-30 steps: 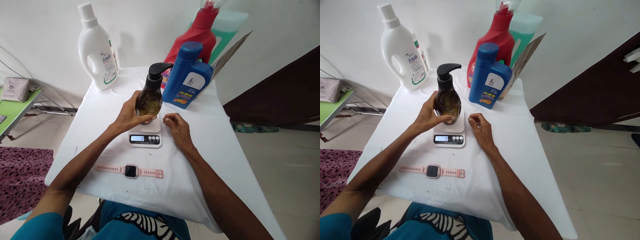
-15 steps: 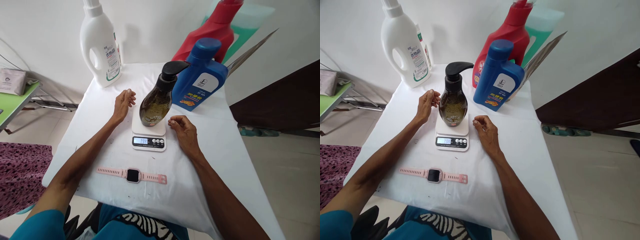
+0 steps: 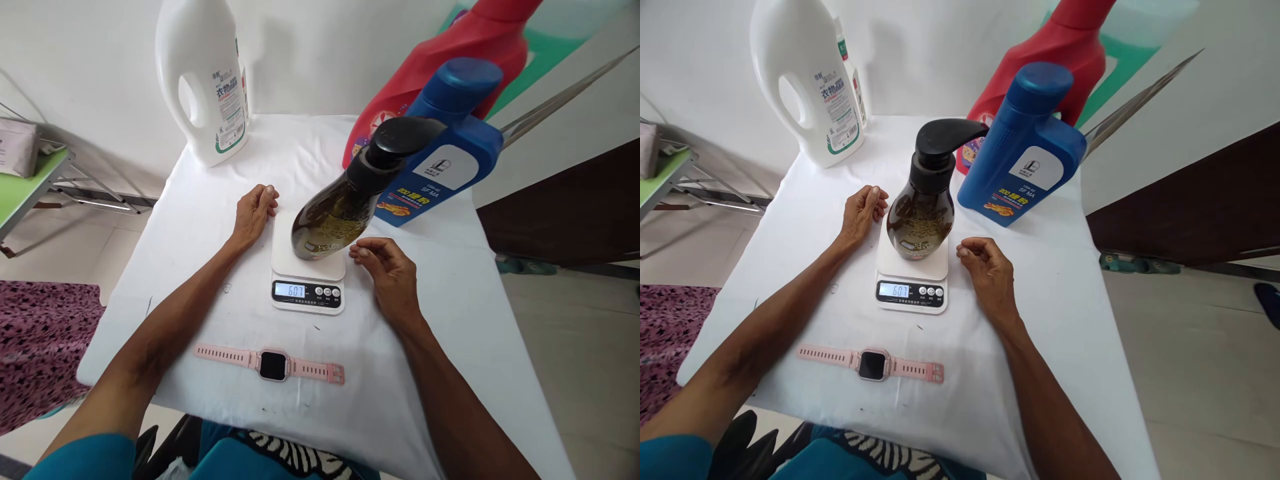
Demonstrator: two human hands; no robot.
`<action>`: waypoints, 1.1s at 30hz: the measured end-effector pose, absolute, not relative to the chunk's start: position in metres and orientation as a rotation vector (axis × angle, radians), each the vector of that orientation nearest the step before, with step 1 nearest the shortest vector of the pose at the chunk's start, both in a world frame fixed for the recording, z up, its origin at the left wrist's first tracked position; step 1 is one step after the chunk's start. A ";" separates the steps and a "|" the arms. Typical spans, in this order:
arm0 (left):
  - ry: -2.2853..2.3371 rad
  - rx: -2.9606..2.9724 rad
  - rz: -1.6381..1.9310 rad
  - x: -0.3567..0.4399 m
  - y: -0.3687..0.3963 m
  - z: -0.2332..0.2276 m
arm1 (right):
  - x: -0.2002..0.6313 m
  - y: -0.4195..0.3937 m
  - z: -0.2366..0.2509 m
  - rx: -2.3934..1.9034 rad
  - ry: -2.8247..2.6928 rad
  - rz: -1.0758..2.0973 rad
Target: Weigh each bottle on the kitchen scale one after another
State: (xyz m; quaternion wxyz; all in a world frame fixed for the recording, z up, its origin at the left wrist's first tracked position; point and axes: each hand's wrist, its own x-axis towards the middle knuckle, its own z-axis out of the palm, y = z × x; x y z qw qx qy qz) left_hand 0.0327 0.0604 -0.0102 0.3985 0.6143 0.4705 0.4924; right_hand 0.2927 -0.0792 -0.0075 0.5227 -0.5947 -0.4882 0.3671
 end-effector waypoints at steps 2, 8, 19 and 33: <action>1.178 1.553 1.249 0.032 0.061 -0.010 | 0.293 -0.079 -0.005 -1.383 -1.127 0.906; 1.150 1.554 1.235 0.031 0.062 -0.010 | 0.293 -0.078 -0.004 -1.359 -1.126 0.916; 1.153 1.578 1.232 0.031 0.062 -0.010 | 0.294 -0.080 0.012 -1.252 -1.235 0.894; 1.213 1.562 1.187 0.031 0.059 -0.002 | 0.222 -0.058 0.090 -1.194 -1.454 0.692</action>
